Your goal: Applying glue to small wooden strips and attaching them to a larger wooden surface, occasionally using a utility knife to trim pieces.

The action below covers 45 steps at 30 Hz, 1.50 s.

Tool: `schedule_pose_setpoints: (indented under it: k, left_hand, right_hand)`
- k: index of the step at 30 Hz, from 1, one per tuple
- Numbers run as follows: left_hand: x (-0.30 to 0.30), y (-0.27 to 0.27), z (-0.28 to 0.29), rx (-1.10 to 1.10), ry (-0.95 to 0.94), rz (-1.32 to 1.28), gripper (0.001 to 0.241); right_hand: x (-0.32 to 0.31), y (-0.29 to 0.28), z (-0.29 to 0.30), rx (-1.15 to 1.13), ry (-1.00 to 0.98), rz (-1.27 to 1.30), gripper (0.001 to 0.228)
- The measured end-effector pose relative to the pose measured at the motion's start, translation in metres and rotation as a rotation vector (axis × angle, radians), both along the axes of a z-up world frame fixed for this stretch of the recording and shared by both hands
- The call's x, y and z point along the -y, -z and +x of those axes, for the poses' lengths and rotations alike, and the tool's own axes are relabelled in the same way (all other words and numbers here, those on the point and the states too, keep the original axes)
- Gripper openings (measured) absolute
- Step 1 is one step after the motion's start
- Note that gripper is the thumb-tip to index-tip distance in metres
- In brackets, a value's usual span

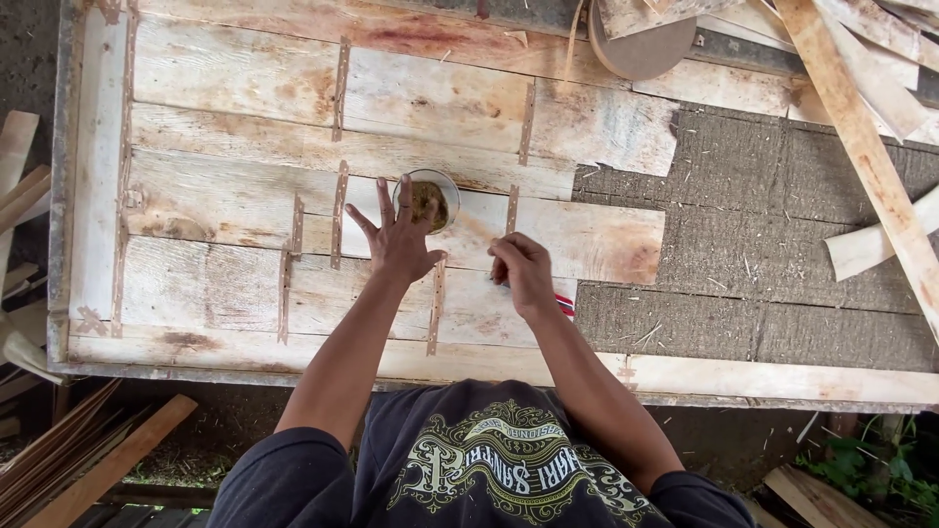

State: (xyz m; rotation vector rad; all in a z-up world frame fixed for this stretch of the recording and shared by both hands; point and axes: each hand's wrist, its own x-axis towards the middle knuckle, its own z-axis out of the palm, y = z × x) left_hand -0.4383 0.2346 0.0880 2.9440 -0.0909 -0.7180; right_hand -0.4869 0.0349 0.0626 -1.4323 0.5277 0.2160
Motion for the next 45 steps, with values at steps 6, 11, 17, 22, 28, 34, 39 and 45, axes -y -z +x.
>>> schedule_pose_setpoints:
  k: [6, 11, 17, 22, 28, 34, 39, 45]
  left_hand:
    - [0.032, 0.054, 0.019, 0.820, 0.039, -0.604, 0.050]
    - [0.086, 0.037, 0.074, 0.073, -0.545, -1.291, 0.033]
    - [0.131, 0.043, 0.175, -0.218, -0.900, -1.547, 0.029]
    - [0.148, 0.078, 0.252, -0.202, -0.821, -1.506, 0.017]
    - [0.156, 0.093, 0.312, -0.136, -0.512, -1.356, 0.026]
    - [0.166, 0.102, 0.353, -0.062, -0.147, -1.165, 0.034]
    - [0.170, 0.091, 0.360, 0.046, -0.200, -0.876, 0.017]
    - [0.165, 0.140, 0.358, -0.232, -0.554, -1.074, 0.022]
  right_hand:
    - [0.037, 0.011, 0.017, 0.171, 0.121, 0.077, 0.025]
    - [0.043, 0.004, 0.044, 0.150, 0.162, 0.086, 0.027]
    - [0.048, 0.015, 0.089, 0.065, 0.258, 0.113, 0.026]
    - [0.053, 0.044, 0.125, -0.013, 0.311, 0.099, 0.027]
    - [0.051, 0.075, 0.162, -0.072, 0.344, 0.125, 0.024]
    - [0.054, 0.081, 0.189, -0.118, 0.394, 0.131, 0.023]
    - [0.060, 0.078, 0.195, 0.068, 0.332, 0.332, 0.018]
    - [0.050, 0.080, 0.205, 0.003, 0.366, 0.178, 0.022]
